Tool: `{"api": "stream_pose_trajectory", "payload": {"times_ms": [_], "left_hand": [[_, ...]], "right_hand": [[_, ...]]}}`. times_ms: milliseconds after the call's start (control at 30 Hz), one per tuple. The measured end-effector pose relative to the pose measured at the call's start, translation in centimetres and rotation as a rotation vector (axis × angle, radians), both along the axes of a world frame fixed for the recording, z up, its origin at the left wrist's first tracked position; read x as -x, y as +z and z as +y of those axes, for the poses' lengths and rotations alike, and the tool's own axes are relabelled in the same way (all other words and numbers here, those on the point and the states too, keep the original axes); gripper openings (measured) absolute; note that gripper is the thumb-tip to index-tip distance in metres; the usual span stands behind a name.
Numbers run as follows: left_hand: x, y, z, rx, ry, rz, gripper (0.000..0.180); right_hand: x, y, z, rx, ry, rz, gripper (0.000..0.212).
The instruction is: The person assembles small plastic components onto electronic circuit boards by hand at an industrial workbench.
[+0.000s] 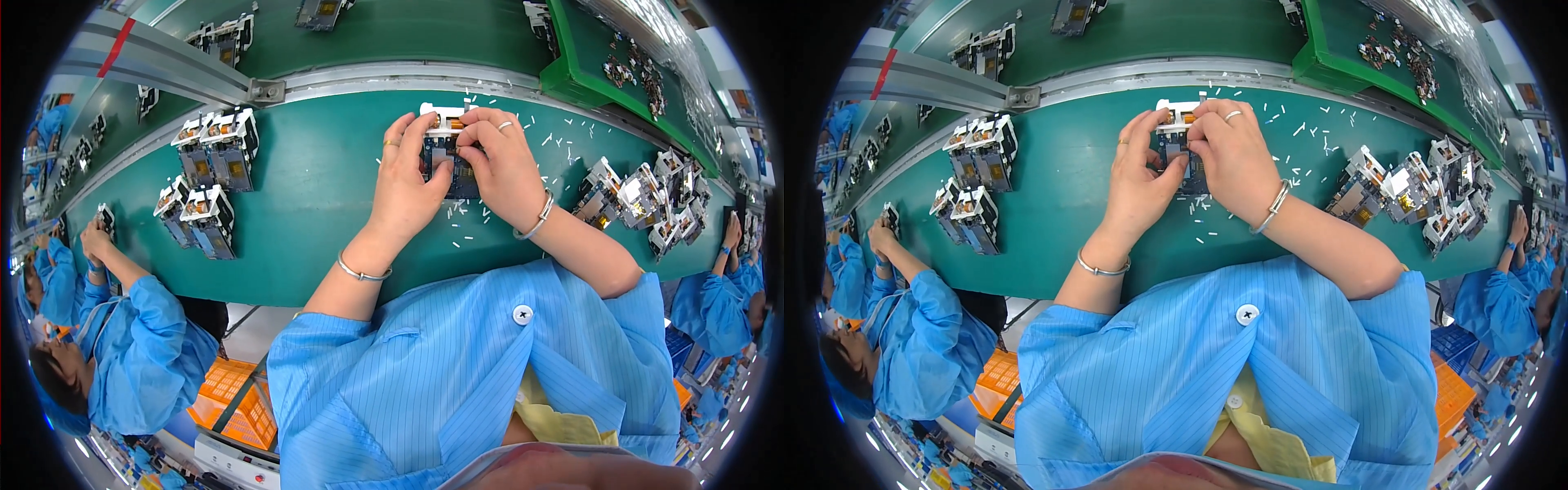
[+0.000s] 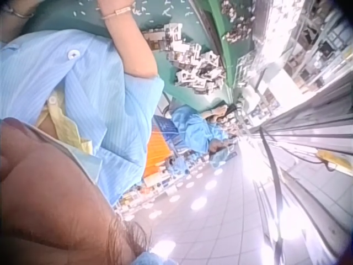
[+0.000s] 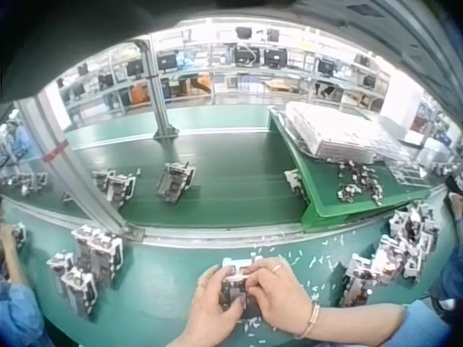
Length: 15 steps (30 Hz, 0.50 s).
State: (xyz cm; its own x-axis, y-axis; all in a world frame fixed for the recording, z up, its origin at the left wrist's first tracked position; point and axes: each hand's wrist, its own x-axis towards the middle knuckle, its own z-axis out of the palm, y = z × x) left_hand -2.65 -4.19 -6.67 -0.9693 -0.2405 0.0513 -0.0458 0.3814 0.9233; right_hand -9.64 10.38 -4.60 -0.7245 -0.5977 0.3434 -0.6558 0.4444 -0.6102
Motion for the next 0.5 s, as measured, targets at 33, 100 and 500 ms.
{"api": "stream_pose_trajectory", "payload": {"times_ms": [33,100,500], "left_hand": [[0.04,-0.08,0.05,-0.009,0.006,0.006,0.058],[0.1,-0.23,0.11,-0.018,0.012,0.012,0.057],[0.64,-0.97,0.4,-0.043,0.086,0.103,0.048]], "right_hand": [[-0.02,0.0,-0.04,0.003,-0.008,0.003,0.014],[-0.07,-0.12,-0.11,0.006,-0.013,0.006,0.013],[-0.5,-0.9,-0.13,0.07,-0.023,0.025,0.017]]}}
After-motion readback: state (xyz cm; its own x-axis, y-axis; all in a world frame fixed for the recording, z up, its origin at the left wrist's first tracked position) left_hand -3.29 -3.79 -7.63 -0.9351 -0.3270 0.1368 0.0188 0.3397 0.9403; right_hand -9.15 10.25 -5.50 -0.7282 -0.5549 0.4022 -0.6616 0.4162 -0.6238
